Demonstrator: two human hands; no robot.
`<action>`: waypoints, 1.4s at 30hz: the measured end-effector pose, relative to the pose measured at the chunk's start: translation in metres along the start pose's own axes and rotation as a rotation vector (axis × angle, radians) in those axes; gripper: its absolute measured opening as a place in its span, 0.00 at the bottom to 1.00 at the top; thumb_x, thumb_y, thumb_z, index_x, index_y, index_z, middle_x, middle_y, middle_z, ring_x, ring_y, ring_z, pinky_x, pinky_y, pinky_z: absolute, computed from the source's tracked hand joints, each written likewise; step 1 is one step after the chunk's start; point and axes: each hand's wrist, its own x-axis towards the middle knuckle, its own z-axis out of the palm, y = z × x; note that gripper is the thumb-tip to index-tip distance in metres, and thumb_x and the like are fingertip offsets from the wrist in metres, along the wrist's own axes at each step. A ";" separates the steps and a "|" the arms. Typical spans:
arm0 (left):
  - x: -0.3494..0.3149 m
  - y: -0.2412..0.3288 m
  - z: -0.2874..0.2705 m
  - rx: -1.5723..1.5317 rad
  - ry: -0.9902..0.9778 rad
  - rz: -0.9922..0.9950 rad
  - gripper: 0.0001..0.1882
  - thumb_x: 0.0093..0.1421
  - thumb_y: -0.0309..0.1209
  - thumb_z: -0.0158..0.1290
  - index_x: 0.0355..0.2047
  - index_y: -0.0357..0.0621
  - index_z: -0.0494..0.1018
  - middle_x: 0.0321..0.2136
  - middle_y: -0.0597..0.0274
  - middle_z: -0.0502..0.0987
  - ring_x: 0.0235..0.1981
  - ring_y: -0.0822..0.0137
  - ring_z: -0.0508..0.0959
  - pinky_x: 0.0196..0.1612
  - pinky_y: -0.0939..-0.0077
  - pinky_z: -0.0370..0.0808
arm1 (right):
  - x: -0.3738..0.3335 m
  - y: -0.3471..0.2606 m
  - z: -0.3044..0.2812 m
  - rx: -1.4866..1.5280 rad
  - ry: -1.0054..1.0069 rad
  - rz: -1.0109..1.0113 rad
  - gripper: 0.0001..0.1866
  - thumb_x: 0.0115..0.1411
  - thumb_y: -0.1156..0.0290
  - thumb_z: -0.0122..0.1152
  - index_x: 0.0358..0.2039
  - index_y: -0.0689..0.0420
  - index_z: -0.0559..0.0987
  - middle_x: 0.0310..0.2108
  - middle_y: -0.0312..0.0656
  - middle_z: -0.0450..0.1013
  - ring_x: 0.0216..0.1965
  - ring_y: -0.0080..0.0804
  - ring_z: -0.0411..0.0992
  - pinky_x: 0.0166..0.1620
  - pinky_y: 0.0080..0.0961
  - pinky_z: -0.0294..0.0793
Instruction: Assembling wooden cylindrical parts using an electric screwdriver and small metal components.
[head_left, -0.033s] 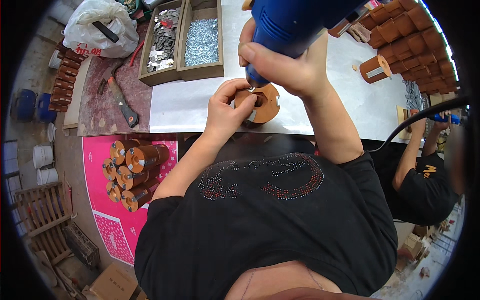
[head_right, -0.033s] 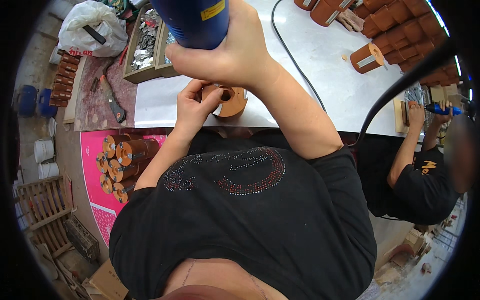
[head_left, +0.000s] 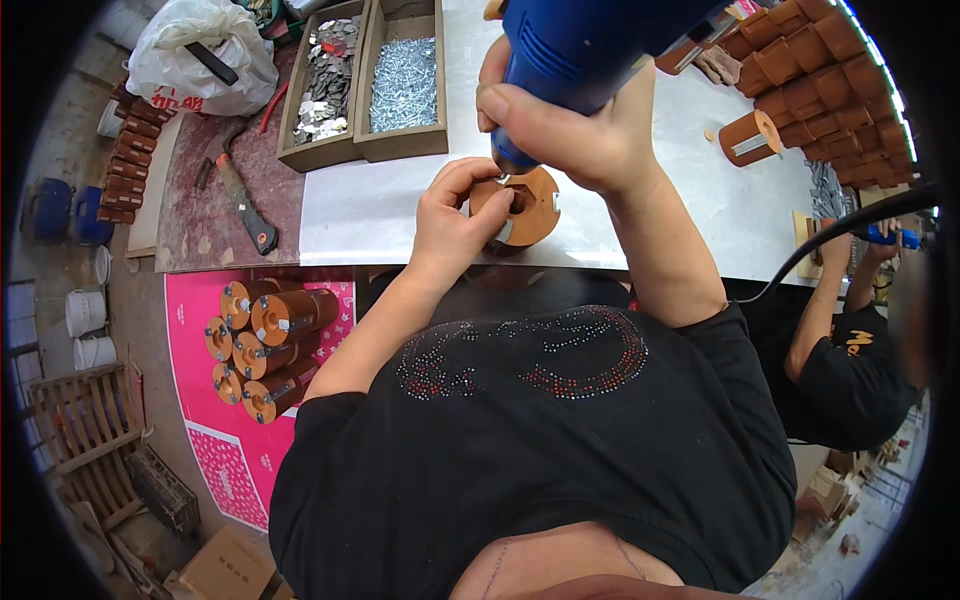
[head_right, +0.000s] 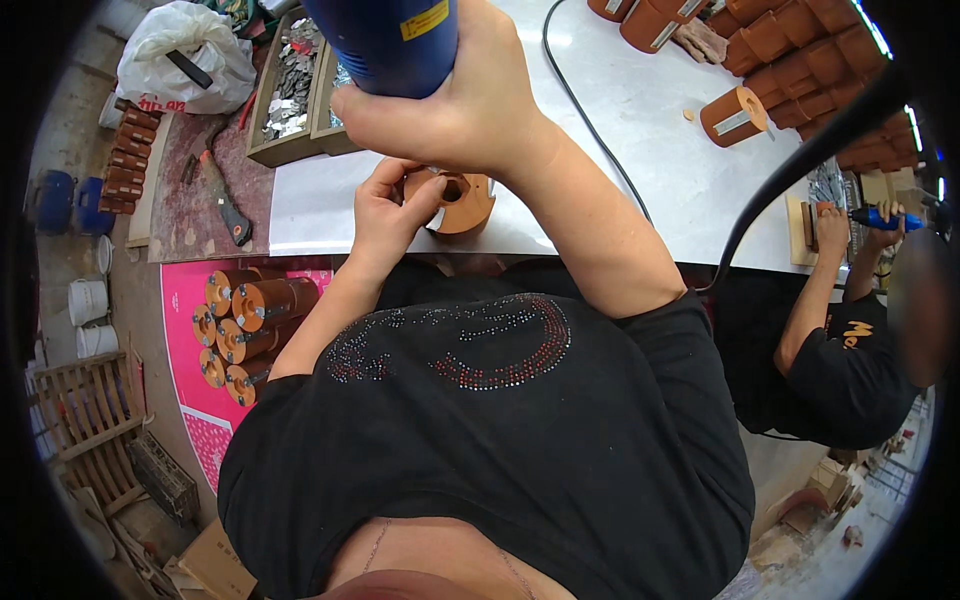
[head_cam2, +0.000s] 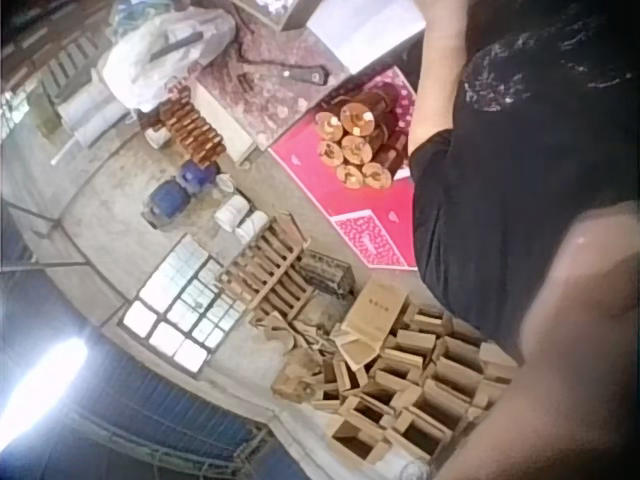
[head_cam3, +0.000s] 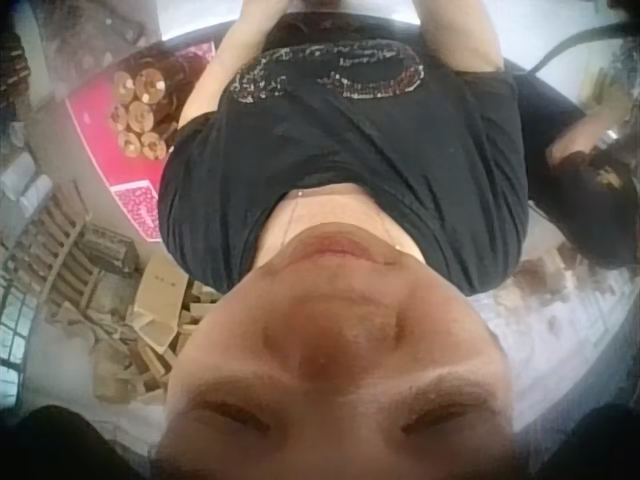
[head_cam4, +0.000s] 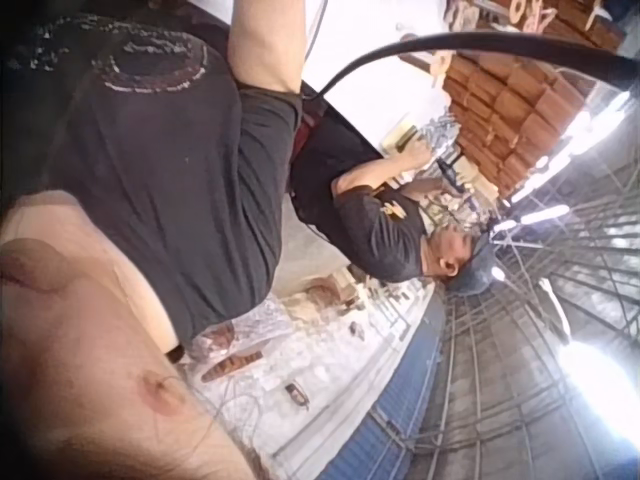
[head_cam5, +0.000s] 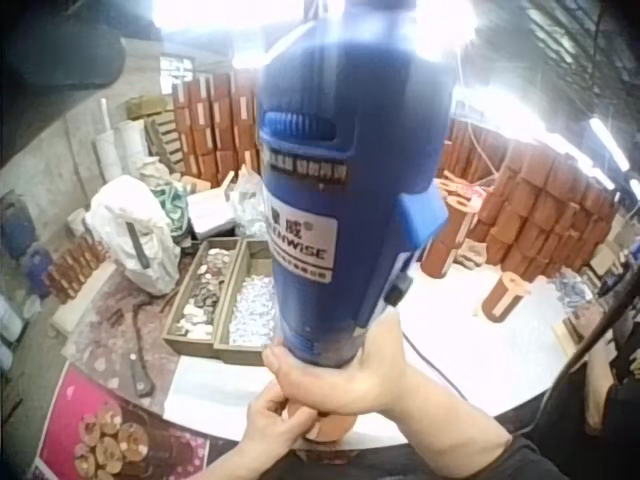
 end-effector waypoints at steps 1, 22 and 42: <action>0.000 -0.001 0.000 0.029 0.020 0.020 0.13 0.45 0.24 0.54 0.34 0.37 0.71 0.34 0.60 0.70 0.35 0.71 0.72 0.40 0.81 0.69 | 0.000 0.001 0.001 -0.008 -0.016 0.009 0.09 0.40 0.80 0.60 0.25 0.63 0.72 0.19 0.37 0.70 0.20 0.22 0.68 0.25 0.17 0.67; -0.005 0.002 0.005 -0.025 0.073 0.003 0.15 0.47 0.26 0.54 0.36 0.36 0.67 0.31 0.61 0.73 0.34 0.73 0.73 0.37 0.80 0.70 | 0.000 0.000 0.009 -0.101 -0.069 -0.016 0.12 0.40 0.74 0.60 0.27 0.62 0.71 0.17 0.38 0.70 0.19 0.21 0.69 0.23 0.15 0.69; -0.003 -0.005 0.009 0.120 0.165 0.177 0.16 0.45 0.27 0.54 0.36 0.37 0.71 0.30 0.57 0.70 0.30 0.67 0.73 0.35 0.79 0.70 | 0.003 -0.004 0.001 0.027 -0.032 0.085 0.26 0.39 0.77 0.59 0.41 0.64 0.63 0.21 0.42 0.70 0.23 0.26 0.71 0.30 0.20 0.71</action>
